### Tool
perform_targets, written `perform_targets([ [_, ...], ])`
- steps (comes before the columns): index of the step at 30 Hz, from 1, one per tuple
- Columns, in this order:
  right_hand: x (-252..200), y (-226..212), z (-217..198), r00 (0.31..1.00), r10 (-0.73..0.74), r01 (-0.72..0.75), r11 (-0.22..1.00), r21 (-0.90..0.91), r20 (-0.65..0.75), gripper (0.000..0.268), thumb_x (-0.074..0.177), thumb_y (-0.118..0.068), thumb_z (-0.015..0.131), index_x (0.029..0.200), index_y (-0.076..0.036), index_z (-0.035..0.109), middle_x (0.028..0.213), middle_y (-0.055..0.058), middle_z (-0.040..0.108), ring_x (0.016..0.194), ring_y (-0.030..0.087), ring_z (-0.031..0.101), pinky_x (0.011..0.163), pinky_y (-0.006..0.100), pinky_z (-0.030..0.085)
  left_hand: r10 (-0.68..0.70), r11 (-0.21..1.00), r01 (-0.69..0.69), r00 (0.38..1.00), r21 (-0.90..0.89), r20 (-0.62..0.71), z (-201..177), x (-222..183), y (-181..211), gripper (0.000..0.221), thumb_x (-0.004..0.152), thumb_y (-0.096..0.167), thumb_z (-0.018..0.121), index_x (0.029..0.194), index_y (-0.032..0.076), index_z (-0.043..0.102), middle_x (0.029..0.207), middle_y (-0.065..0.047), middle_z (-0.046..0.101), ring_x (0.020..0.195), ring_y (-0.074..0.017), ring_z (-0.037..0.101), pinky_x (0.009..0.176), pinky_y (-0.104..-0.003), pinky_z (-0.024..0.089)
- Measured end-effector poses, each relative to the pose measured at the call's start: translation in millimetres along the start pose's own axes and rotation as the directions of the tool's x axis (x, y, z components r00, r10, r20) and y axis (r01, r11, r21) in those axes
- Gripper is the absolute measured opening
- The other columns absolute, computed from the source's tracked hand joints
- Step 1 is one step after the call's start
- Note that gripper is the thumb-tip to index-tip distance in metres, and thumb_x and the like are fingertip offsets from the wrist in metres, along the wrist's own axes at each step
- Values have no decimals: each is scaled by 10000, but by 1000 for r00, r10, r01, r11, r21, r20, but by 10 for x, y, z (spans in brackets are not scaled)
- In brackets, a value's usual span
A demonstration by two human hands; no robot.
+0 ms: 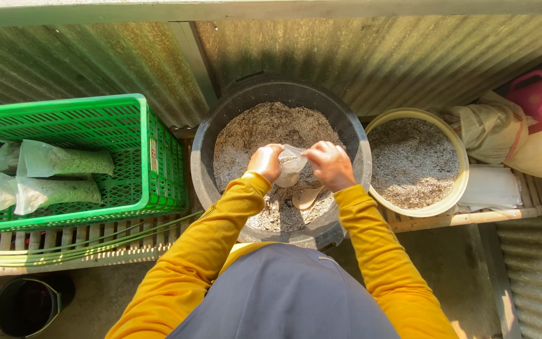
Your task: The person scoops a granular material from a large black basin into a small plastic bag using a wooden spoon. The person holds the bag open with one hand while filling it with the other. The filled bag is then placed into a green crate.
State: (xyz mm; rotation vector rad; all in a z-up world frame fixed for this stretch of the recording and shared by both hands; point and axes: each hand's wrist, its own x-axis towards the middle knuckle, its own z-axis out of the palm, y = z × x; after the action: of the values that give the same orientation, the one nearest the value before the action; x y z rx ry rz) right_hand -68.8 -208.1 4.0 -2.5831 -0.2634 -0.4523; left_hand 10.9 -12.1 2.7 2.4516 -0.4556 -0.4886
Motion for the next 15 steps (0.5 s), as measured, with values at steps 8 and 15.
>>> perform_targets([
  [8,-845,923,923,760,346,24,831,-555,550,229,883,-117,654,1091,-173,732,1150,25,690,1126,219,617,935,379,494,111,993,-113,990,-25,-85,103,-79,-45,415,895,-28,621,1298,64,664,1366,-105,649,1147,-266,684,1057,-337,507],
  [15,-1213,1177,1347,763,370,142,703,-697,530,217,951,-225,569,1092,-204,733,1128,2,643,1162,197,530,946,379,385,137,990,-136,988,27,-76,142,-158,-34,434,896,-33,630,1324,37,637,1421,-110,603,1200,-281,636,1068,-336,483],
])
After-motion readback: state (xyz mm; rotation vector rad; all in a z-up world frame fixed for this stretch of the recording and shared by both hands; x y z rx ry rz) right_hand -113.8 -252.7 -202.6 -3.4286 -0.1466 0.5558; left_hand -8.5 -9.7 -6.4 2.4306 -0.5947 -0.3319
